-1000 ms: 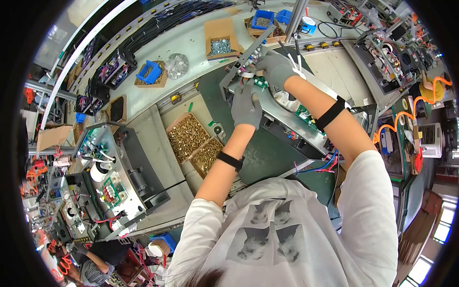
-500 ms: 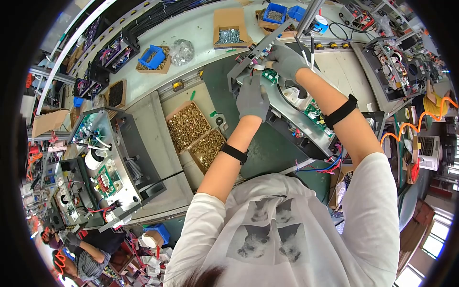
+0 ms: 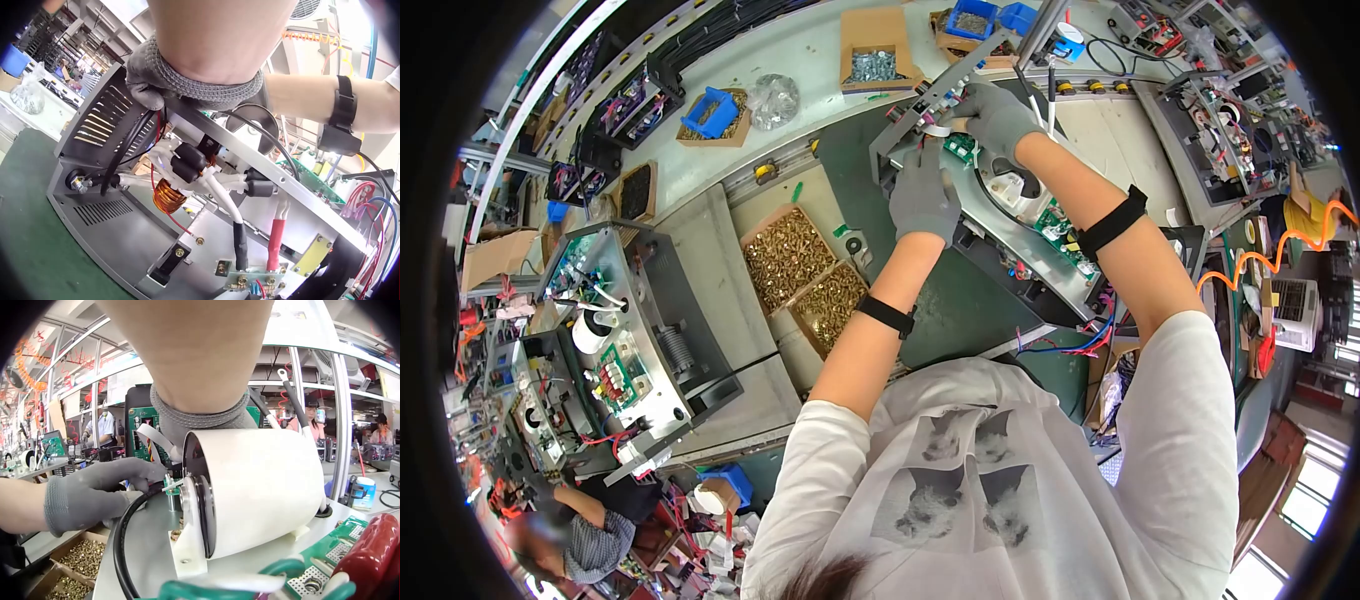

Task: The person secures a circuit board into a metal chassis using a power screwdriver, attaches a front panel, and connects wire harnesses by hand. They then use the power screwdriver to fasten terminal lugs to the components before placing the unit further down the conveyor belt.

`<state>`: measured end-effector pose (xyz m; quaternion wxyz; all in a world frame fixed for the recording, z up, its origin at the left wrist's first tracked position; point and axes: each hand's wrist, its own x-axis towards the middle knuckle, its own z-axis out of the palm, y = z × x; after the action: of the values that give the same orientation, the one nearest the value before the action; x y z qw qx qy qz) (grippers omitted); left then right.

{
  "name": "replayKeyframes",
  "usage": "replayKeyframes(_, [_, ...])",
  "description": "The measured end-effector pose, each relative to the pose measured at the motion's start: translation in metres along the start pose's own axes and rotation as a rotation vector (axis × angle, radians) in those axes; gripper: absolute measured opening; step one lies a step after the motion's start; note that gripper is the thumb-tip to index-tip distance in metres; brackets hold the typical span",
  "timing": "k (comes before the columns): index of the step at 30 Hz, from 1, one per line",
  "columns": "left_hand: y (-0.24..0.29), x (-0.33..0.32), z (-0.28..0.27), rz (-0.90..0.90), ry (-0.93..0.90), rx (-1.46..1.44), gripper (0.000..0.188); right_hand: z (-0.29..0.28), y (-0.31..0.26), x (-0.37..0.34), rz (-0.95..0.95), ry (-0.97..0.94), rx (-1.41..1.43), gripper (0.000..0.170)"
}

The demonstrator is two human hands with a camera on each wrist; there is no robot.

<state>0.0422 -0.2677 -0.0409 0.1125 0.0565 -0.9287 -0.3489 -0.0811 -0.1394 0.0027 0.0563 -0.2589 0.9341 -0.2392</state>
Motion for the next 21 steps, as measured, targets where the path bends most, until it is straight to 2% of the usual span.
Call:
replayKeyframes(2, [0.000,0.000,-0.003,0.009,-0.031,-0.014,0.051,0.000,0.001,0.002,0.003,-0.002,-0.015,0.037])
replayKeyframes(4, [-0.001,0.001,-0.002,0.013,-0.025,-0.006,0.051,-0.002,0.005,0.005,-0.020,-0.074,-0.101,0.028])
replayKeyframes(11, [-0.004,0.002,0.003,0.048,0.018,0.005,0.052,-0.006,0.007,0.009,-0.086,-0.133,-0.126,0.028])
replayKeyframes(14, [-0.003,0.002,0.002,0.032,0.002,0.009,0.052,-0.004,0.009,0.008,-0.113,-0.120,-0.104,0.027])
replayKeyframes(16, [-0.004,0.002,0.005,0.032,0.015,0.011,0.053,-0.003,0.004,0.004,-0.121,-0.046,-0.180,0.026])
replayKeyframes(21, [0.005,0.002,-0.003,0.020,0.003,0.025,0.054,-0.002,-0.011,-0.004,-0.044,0.030,-0.323,0.024])
